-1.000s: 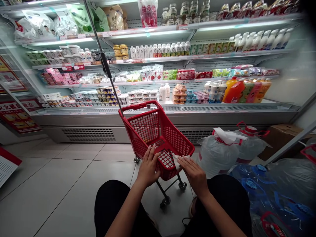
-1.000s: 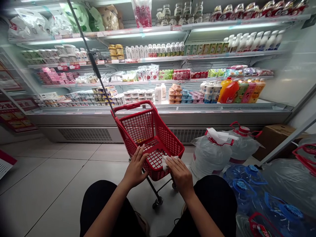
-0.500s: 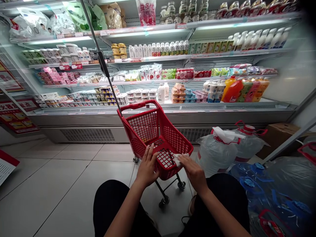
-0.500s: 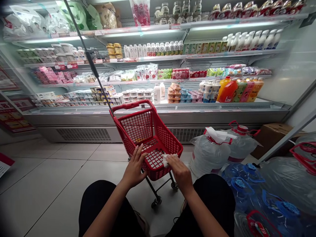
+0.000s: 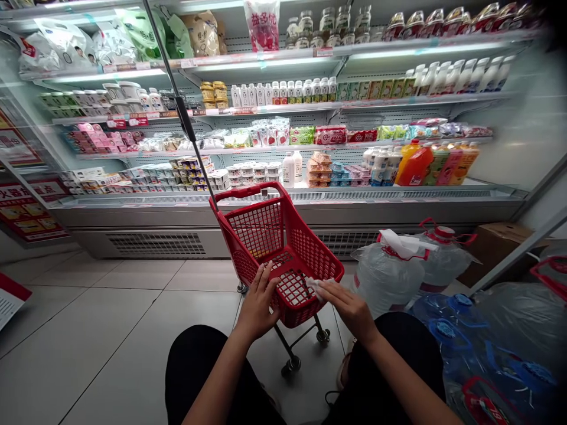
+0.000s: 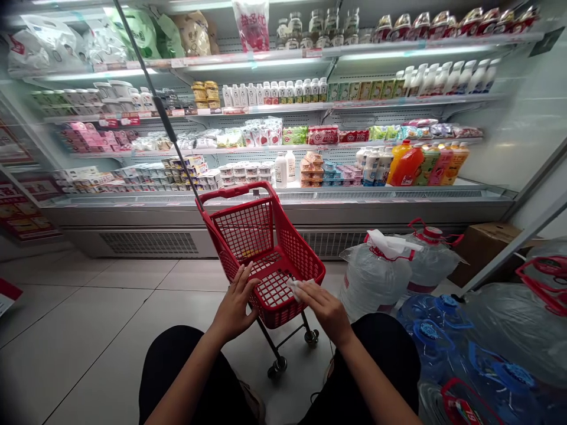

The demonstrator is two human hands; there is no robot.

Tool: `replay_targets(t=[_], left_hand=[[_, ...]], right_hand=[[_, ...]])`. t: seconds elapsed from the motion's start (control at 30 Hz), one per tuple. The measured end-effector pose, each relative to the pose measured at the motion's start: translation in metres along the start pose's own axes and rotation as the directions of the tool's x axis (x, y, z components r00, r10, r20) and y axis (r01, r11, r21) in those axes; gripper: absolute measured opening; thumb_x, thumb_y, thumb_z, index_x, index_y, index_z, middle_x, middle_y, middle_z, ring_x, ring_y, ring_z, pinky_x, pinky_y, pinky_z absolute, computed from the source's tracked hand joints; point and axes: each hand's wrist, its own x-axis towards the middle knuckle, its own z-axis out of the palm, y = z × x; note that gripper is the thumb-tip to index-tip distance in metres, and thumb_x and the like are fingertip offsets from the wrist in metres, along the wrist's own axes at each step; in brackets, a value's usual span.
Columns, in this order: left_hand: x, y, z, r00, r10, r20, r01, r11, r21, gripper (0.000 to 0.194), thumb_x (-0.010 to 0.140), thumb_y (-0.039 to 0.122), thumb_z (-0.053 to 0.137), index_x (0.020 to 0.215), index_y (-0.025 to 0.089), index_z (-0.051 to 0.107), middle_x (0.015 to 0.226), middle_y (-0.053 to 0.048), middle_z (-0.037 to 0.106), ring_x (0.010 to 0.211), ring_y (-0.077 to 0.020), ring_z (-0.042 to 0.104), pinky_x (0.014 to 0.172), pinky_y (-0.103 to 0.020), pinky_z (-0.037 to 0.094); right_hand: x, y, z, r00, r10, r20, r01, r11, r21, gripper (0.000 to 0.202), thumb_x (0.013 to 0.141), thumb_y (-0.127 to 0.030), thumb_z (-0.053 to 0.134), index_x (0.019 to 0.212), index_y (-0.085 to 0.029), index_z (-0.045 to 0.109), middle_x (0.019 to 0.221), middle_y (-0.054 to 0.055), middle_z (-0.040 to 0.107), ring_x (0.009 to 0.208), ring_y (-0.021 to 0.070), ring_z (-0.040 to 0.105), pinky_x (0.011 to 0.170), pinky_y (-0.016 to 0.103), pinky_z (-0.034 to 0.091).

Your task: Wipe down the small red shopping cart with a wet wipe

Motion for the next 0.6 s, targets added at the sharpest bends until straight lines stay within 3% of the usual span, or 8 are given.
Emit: replay_targets(t=[0.1,0.2,0.37,0.6], left_hand=[[0.002,0.002,0.002,1.000,-0.010,0.006,0.010,1.000,-0.004,0.061,0.082,0.013,0.066,0.140,0.022,0.048,0.175,-0.009,0.014,0.163,-0.0335,0.005,0.127,-0.056,0.031],[0.004,0.004,0.005,1.000,-0.009,-0.008,0.009,1.000,-0.014,0.062,0.080,0.014,0.066,0.140,0.021,0.048,0.175,-0.010,0.013,0.163,-0.0337,0.004,0.128,-0.055,0.029],[0.002,0.003,0.006,0.999,-0.010,-0.033,0.009,0.999,-0.037,0.062,0.079,0.012,0.066,0.138,0.021,0.047,0.175,-0.012,0.012,0.163,-0.0347,0.003,0.128,-0.057,0.028],[-0.001,0.001,0.002,1.000,-0.013,-0.017,0.013,0.999,-0.031,0.059,0.080,0.011,0.065,0.136,0.020,0.049,0.175,-0.012,0.015,0.163,-0.0338,0.002,0.129,-0.056,0.027]], right_hand=[[-0.004,0.005,0.001,0.995,0.092,-0.036,-0.092,0.996,-0.015,0.060,0.103,-0.003,0.048,0.155,-0.034,0.049,0.142,0.001,0.067,0.134,0.0203,0.062,0.115,0.043,0.055],[-0.004,-0.016,0.009,0.993,0.108,-0.042,-0.107,0.994,0.019,0.062,0.102,-0.001,0.048,0.155,-0.033,0.048,0.144,0.000,0.066,0.135,0.0201,0.061,0.117,0.042,0.053],[0.003,-0.057,0.020,0.999,0.035,-0.005,-0.034,0.999,0.015,0.062,0.102,-0.004,0.053,0.156,-0.033,0.048,0.151,0.002,0.059,0.140,0.0226,0.056,0.121,0.043,0.048],[0.003,-0.052,0.019,0.996,-0.077,0.035,0.079,0.995,-0.059,0.063,0.103,-0.005,0.053,0.158,-0.034,0.043,0.153,0.003,0.056,0.142,0.0229,0.054,0.119,0.044,0.050]])
